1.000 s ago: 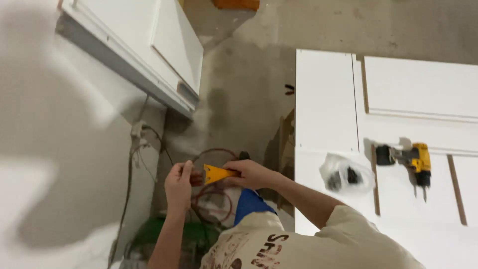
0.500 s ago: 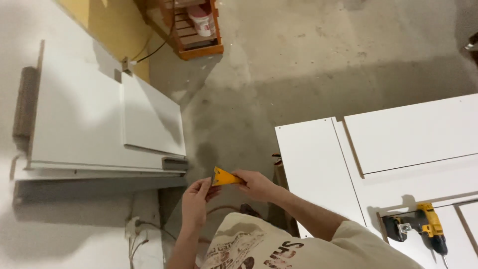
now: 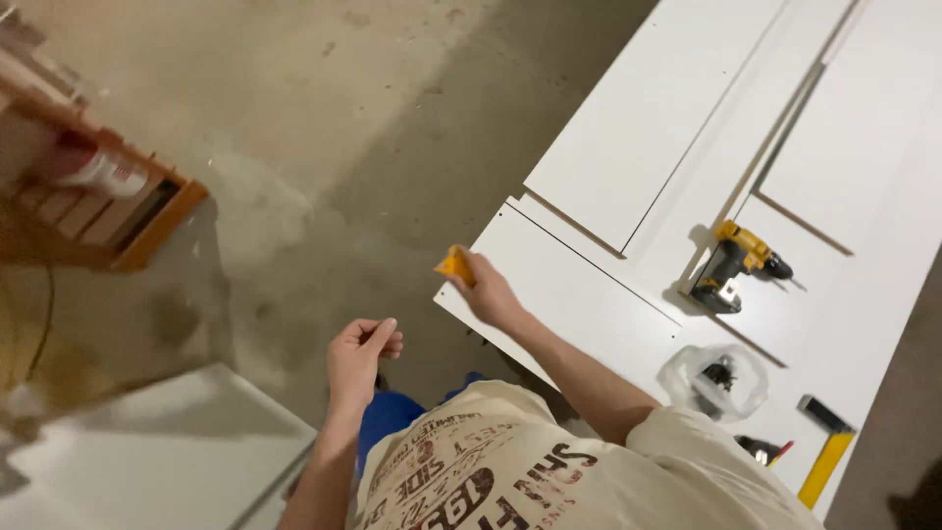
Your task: Assembling white wooden panels using a power drill and screws on a workbench
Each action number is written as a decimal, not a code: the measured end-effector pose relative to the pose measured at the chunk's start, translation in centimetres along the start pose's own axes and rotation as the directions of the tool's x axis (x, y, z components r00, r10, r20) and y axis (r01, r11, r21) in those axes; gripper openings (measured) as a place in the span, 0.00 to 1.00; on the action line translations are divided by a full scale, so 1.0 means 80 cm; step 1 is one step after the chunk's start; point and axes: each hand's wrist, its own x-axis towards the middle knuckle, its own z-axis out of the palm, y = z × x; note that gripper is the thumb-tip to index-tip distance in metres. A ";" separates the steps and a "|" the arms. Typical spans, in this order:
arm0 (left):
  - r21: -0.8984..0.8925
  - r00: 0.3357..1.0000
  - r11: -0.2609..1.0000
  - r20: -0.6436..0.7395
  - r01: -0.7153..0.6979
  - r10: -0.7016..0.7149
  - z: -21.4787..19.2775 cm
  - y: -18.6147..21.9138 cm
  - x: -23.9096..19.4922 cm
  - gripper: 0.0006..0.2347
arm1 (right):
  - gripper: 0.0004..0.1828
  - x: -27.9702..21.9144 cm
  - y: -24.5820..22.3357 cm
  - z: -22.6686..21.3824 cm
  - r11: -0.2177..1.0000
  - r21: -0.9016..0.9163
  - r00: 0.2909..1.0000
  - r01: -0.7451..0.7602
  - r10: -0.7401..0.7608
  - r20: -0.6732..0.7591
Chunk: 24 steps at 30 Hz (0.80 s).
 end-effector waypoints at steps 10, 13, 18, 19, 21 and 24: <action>0.404 0.829 0.907 0.463 0.118 -0.314 -0.045 0.052 0.329 0.12 | 0.31 0.131 0.166 0.046 0.696 0.051 0.541 -0.716 0.600 -0.590; 0.475 0.722 0.876 0.579 0.080 -0.379 0.018 0.036 0.407 0.12 | 0.30 0.160 0.172 0.047 0.616 0.106 0.442 -0.781 0.665 -0.602; 0.470 0.588 0.882 0.710 0.013 -0.387 0.164 -0.017 0.505 0.15 | 0.31 0.193 0.165 0.051 0.508 0.194 0.336 -0.839 0.765 -0.549; 0.479 0.575 0.878 0.716 0.008 -0.396 0.199 -0.034 0.519 0.15 | 0.31 0.199 0.161 0.048 0.496 0.205 0.317 -0.844 0.770 -0.554; 0.499 0.550 0.867 0.725 -0.006 -0.414 0.263 -0.075 0.541 0.19 | 0.30 0.206 0.155 0.045 0.491 0.188 0.320 -0.851 0.767 -0.556; 0.510 0.414 0.849 0.749 0.139 -0.518 0.344 -0.158 0.549 0.31 | 0.29 0.213 0.142 0.047 0.456 0.148 0.294 -0.878 0.755 -0.586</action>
